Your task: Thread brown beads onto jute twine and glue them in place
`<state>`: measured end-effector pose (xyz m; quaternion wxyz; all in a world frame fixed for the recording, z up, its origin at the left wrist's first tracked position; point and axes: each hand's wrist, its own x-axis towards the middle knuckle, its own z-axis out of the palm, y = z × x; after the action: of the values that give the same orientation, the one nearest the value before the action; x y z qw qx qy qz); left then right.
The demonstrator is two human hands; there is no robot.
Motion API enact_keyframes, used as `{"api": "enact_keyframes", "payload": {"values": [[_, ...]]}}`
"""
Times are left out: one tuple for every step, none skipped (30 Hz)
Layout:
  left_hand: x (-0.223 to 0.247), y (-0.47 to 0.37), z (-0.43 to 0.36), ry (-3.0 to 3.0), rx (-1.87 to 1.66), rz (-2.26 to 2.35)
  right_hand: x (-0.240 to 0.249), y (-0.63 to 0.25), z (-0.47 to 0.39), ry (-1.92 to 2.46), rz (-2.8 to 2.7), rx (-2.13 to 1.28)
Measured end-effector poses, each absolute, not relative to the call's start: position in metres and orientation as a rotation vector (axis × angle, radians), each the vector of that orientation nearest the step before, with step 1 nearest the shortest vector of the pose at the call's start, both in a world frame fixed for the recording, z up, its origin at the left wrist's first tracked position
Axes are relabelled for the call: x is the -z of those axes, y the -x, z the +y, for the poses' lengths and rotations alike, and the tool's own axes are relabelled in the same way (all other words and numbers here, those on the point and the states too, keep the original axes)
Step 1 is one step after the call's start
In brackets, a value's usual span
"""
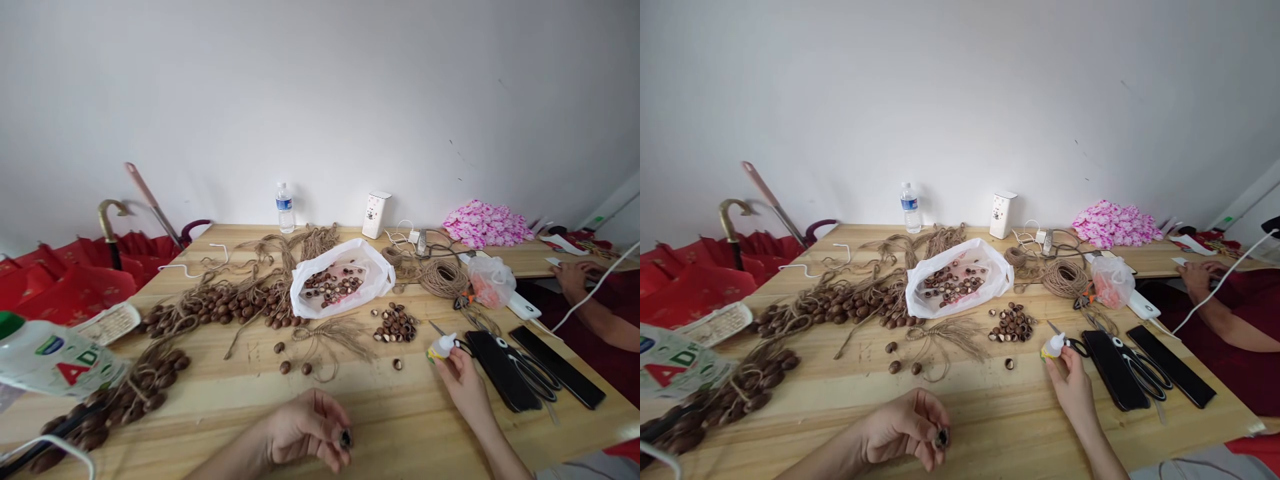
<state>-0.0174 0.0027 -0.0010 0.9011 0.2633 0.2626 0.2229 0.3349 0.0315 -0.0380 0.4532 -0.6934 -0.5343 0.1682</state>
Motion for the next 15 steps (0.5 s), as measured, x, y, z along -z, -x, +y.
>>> {"api": "enact_keyframes", "payload": {"values": [[0.001,0.018,0.002,-0.564,-0.412,0.53,0.033,-0.334,0.027,1.751,-1.347,-0.374],[0.002,0.019,0.001,-0.584,-0.361,0.526,0.025,-0.332,0.021,1.793,-1.381,-0.321],[0.003,0.019,0.001,-0.603,-0.315,0.531,0.016,-0.328,0.014,1.837,-1.414,-0.25],[0.003,0.02,0.0,-0.616,-0.277,0.545,0.006,-0.323,0.007,1.89,-1.448,-0.154],[0.003,0.02,-0.001,-0.629,-0.247,0.557,-0.005,-0.315,0.0,1.909,-1.489,-0.061],[0.003,0.021,-0.001,-0.641,-0.233,0.565,-0.016,-0.305,-0.007,1.897,-1.519,0.0],[0.001,0.021,-0.002,-0.649,-0.223,0.568,-0.027,-0.293,-0.011,1.846,-1.552,0.014],[-0.001,0.022,-0.002,-0.667,-0.225,0.55,-0.036,-0.279,-0.013,1.727,-1.63,-0.04],[-0.003,0.023,-0.003,-0.688,-0.267,0.535,-0.043,-0.263,-0.012,1.571,-1.756,-0.145],[-0.006,0.024,-0.003,-0.701,-0.267,0.514,-0.048,-0.247,-0.009,1.414,-1.937,-0.283],[-0.008,0.025,-0.004,-0.704,-0.267,0.495,-0.051,-0.23,-0.004,1.267,-2.134,-0.408],[-0.009,0.026,-0.004,-0.704,-0.281,0.483,-0.052,-0.213,0.004,1.159,-2.301,-0.493],[-0.01,0.027,-0.004,-0.705,-0.282,0.473,-0.05,-0.197,0.012,1.072,-2.421,-0.518],[-0.01,0.028,-0.003,-0.71,-0.285,0.469,-0.047,-0.181,0.02,1.025,-2.508,-0.514],[-0.008,0.028,-0.003,-0.718,-0.286,0.469,-0.042,-0.167,0.028,1.001,-2.569,-0.485]]}}
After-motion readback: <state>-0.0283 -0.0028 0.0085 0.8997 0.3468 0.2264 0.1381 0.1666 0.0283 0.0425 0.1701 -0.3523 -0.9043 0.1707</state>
